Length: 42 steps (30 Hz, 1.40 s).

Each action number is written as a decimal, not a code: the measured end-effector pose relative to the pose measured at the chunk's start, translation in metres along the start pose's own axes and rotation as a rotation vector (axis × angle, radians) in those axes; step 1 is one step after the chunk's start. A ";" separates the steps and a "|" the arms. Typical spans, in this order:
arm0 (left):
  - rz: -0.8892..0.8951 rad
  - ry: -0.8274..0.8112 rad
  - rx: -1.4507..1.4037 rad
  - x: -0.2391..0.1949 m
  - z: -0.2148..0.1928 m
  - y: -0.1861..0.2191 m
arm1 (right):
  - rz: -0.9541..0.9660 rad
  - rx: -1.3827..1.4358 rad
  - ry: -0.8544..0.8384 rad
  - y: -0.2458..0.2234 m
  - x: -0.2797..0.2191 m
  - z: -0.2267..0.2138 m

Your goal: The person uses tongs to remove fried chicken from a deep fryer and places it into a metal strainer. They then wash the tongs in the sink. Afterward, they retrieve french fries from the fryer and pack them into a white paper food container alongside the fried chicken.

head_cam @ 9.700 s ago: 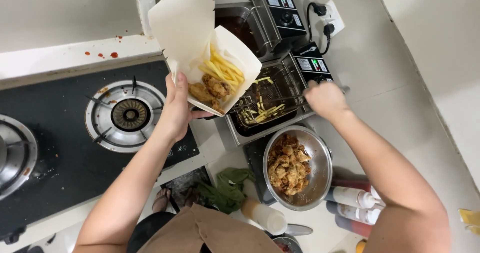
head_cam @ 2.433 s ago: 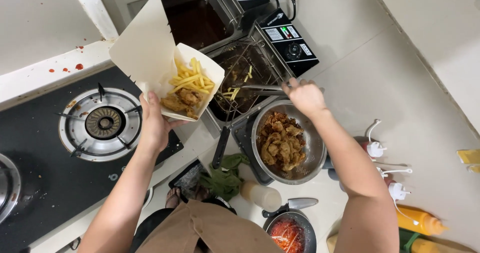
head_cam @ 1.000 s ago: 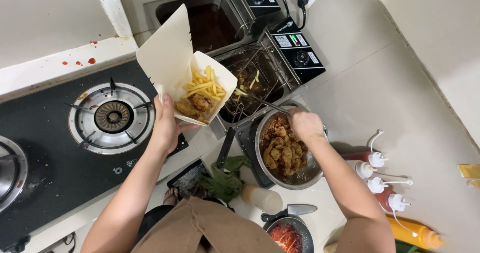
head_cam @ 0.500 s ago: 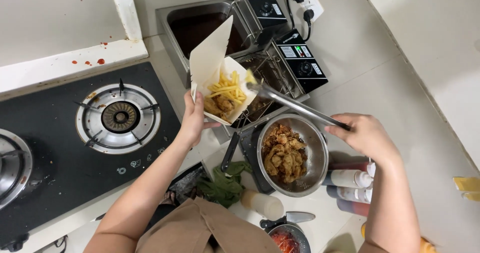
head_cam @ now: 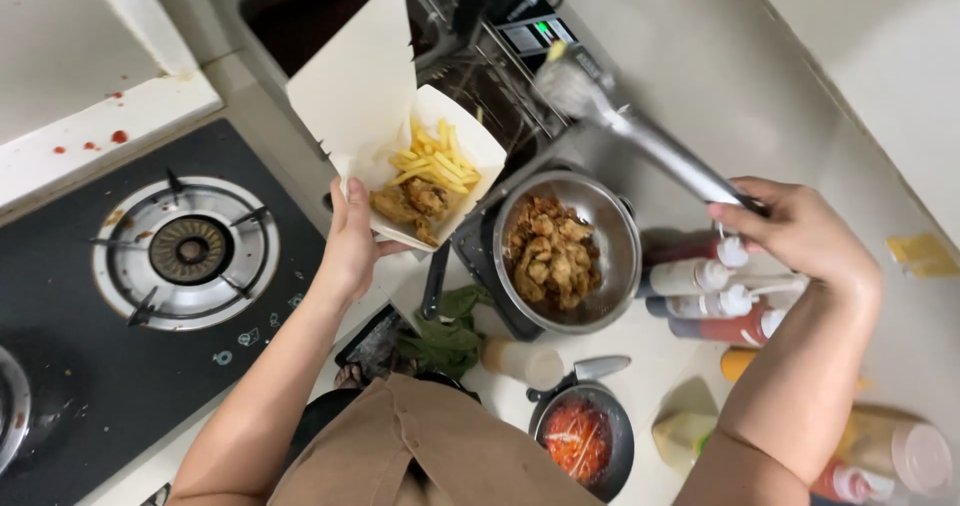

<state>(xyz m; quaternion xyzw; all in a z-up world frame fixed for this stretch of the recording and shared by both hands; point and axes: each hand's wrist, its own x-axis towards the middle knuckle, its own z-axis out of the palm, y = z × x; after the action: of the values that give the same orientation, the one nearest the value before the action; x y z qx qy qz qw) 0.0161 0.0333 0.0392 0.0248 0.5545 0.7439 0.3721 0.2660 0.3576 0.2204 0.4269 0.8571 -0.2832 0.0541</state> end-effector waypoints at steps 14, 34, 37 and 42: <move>-0.534 -0.360 0.257 0.022 0.180 -0.217 | 0.463 0.258 0.398 0.159 -0.141 0.049; -0.365 -0.698 1.372 0.042 0.371 -0.504 | 1.074 0.664 0.854 0.241 -0.375 0.224; -0.318 -0.748 1.401 0.057 0.386 -0.556 | 1.074 0.765 0.932 0.264 -0.385 0.241; -0.336 -0.695 1.393 0.048 0.386 -0.554 | 1.083 0.679 0.724 0.269 -0.360 0.233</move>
<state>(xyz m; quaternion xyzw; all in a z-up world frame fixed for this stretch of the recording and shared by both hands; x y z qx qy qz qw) 0.4459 0.4322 -0.2979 0.3982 0.7407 0.1097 0.5299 0.6629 0.1094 0.0288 0.8505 0.3553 -0.3081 -0.2355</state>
